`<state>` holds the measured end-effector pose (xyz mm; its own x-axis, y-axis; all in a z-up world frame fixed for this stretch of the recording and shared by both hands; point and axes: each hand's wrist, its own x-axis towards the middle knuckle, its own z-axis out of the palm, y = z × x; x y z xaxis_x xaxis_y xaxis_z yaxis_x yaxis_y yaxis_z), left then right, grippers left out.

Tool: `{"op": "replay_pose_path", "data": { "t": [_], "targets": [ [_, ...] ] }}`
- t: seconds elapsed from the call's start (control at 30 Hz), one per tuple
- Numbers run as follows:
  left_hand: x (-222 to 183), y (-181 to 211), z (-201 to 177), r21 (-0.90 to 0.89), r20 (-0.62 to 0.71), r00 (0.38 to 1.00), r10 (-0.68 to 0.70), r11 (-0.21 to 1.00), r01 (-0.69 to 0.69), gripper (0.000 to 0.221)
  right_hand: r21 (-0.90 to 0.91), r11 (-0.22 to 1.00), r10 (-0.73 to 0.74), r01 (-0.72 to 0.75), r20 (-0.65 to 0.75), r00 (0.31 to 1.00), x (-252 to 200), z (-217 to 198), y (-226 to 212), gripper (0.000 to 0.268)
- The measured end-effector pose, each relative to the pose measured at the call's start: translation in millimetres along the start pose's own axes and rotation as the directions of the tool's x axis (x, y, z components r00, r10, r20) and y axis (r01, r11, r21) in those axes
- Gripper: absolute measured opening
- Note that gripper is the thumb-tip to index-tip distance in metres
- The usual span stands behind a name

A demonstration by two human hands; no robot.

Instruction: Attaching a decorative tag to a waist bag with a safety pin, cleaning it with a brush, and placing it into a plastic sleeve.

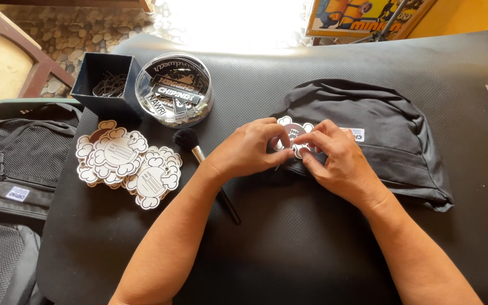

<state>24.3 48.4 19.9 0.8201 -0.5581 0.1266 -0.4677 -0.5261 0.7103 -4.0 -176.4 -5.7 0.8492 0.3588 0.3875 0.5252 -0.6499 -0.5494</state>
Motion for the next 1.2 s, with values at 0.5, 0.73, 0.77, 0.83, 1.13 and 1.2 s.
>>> {"op": "replay_pose_path", "data": {
  "t": [0.5, 0.73, 0.77, 0.83, 1.13, 1.2],
  "targets": [
    [7, -20, 4, -0.242, -0.014, 1.000, -0.012, 0.970, 0.008, 0.019, 0.113, 0.993, -0.021, 0.024, -0.031, 0.999, -1, 8, 1, 0.023],
    [7, -21, 6, -0.238, -0.023, 0.999, -0.029, 0.971, 0.023, 0.018, 0.088, 0.994, -0.062, 0.069, -0.074, 0.995, 0, 9, 8, 0.012],
    [7, -21, 6, -0.242, -0.023, 0.999, -0.030, 0.970, 0.024, 0.018, 0.085, 0.994, -0.066, 0.072, -0.075, 0.995, 1, 9, 8, 0.010],
    [7, -20, 6, -0.246, -0.023, 0.999, -0.033, 0.969, 0.026, 0.018, 0.083, 0.994, -0.069, 0.076, -0.074, 0.995, 0, 10, 8, 0.009],
    [6, -19, 8, -0.208, 0.002, 1.000, -0.003, 0.978, 0.004, 0.018, 0.087, 0.994, -0.063, 0.070, -0.080, 0.995, 1, 12, 9, 0.008],
    [7, -19, 10, -0.210, -0.022, 1.000, -0.008, 0.978, 0.003, 0.016, 0.079, 0.995, -0.060, 0.066, -0.076, 0.995, 1, 13, 9, 0.009]
  ]
}}
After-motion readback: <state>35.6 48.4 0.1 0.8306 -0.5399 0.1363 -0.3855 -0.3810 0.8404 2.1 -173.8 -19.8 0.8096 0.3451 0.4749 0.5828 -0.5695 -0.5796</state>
